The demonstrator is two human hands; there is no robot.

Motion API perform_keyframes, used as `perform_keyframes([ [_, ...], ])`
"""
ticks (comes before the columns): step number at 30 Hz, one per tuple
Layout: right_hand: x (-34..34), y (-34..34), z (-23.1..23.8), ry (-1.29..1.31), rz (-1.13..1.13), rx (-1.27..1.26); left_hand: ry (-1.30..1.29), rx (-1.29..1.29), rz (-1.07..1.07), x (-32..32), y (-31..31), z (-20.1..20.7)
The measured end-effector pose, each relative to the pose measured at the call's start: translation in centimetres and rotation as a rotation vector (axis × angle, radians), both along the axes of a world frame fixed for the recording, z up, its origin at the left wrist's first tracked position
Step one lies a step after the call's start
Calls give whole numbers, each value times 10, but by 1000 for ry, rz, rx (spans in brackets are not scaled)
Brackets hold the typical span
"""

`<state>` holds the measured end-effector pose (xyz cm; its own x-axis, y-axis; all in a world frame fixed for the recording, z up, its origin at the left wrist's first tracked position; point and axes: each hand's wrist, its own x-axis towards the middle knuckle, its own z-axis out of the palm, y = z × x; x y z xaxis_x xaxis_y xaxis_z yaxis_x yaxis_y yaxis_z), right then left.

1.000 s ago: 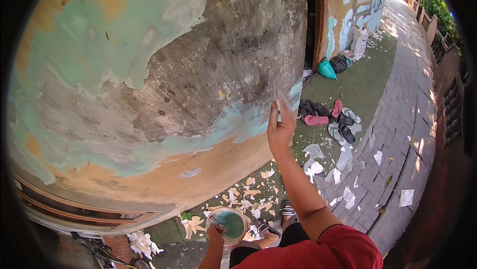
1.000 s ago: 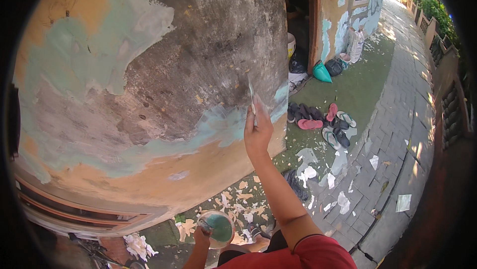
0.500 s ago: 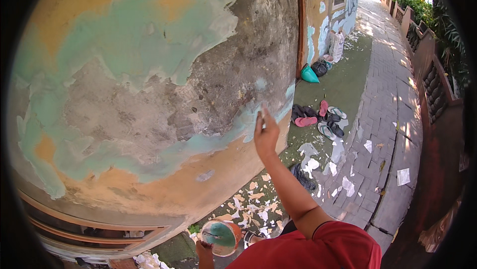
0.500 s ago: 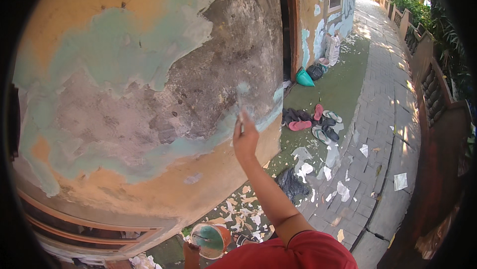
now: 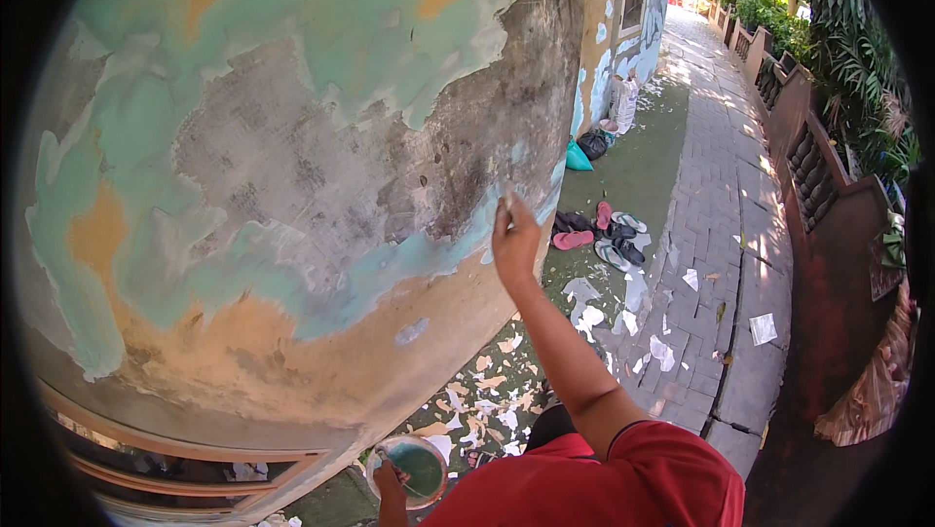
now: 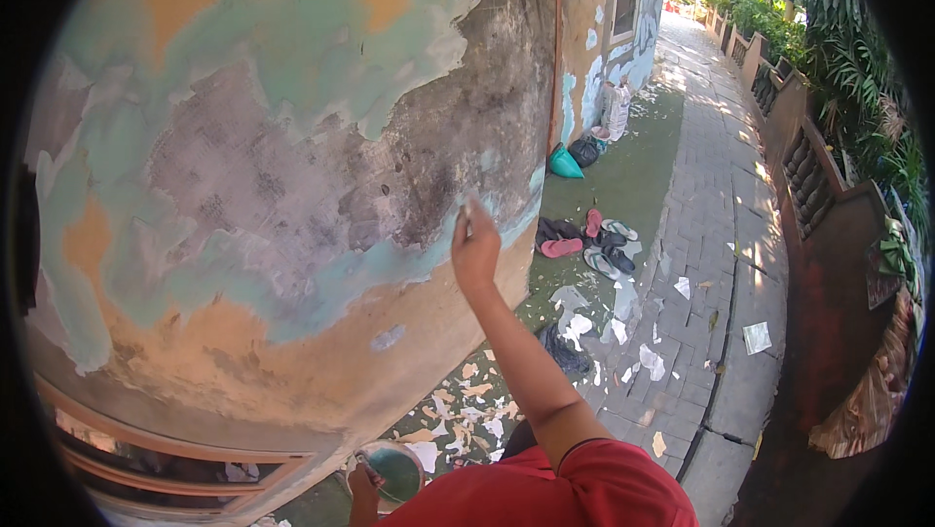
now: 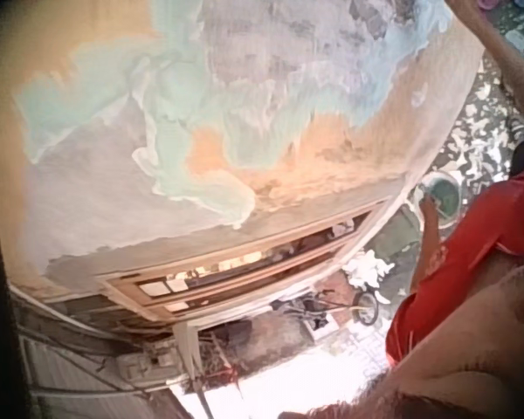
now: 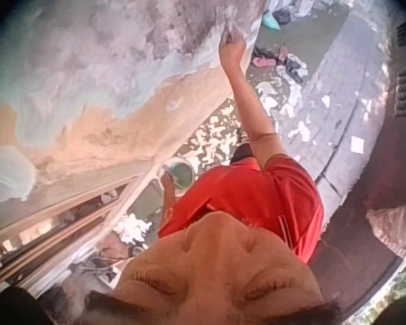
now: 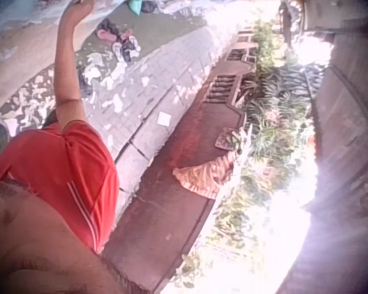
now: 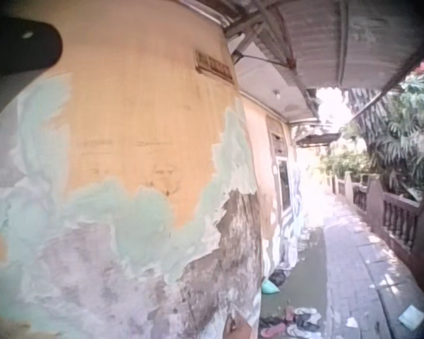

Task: The person applies patching compound to a damaged exterior wall using a small spreader tool, dipping the tool into a bucket of compound between applications.

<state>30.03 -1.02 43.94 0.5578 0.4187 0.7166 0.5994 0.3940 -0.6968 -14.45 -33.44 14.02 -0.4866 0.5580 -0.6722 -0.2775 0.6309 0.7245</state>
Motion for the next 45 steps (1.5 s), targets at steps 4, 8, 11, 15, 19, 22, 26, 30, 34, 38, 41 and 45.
perform_keyframes([
  [4,60,47,19,28,-150,-247,-67,63,-88,1,7,6],
  [8,27,72,-10,-108,-149,-78,-138,116,-211,39,46,17],
  [11,-27,26,-21,-144,16,-68,-140,153,-230,62,49,35],
  [15,-19,-56,-22,41,371,-342,-167,124,-322,108,77,73],
  [19,50,-125,-49,-172,593,-957,-290,232,-570,178,133,102],
  [22,34,-143,-98,-366,834,-1055,-418,171,-492,198,148,106],
  [26,-5,-145,-151,-614,1025,-1151,-481,169,-575,223,177,168],
  [30,-42,-122,-230,-803,988,-1295,-525,197,-668,247,198,205],
  [34,-51,-112,-282,-797,970,-1240,-535,240,-711,264,207,227],
  [38,-57,-97,-265,-709,1033,-1414,-528,260,-643,259,201,225],
  [41,-57,-103,-304,-434,1220,-1301,-524,249,-634,267,200,226],
  [45,-76,-112,-318,-546,1199,-1048,-509,223,-602,264,196,234],
])
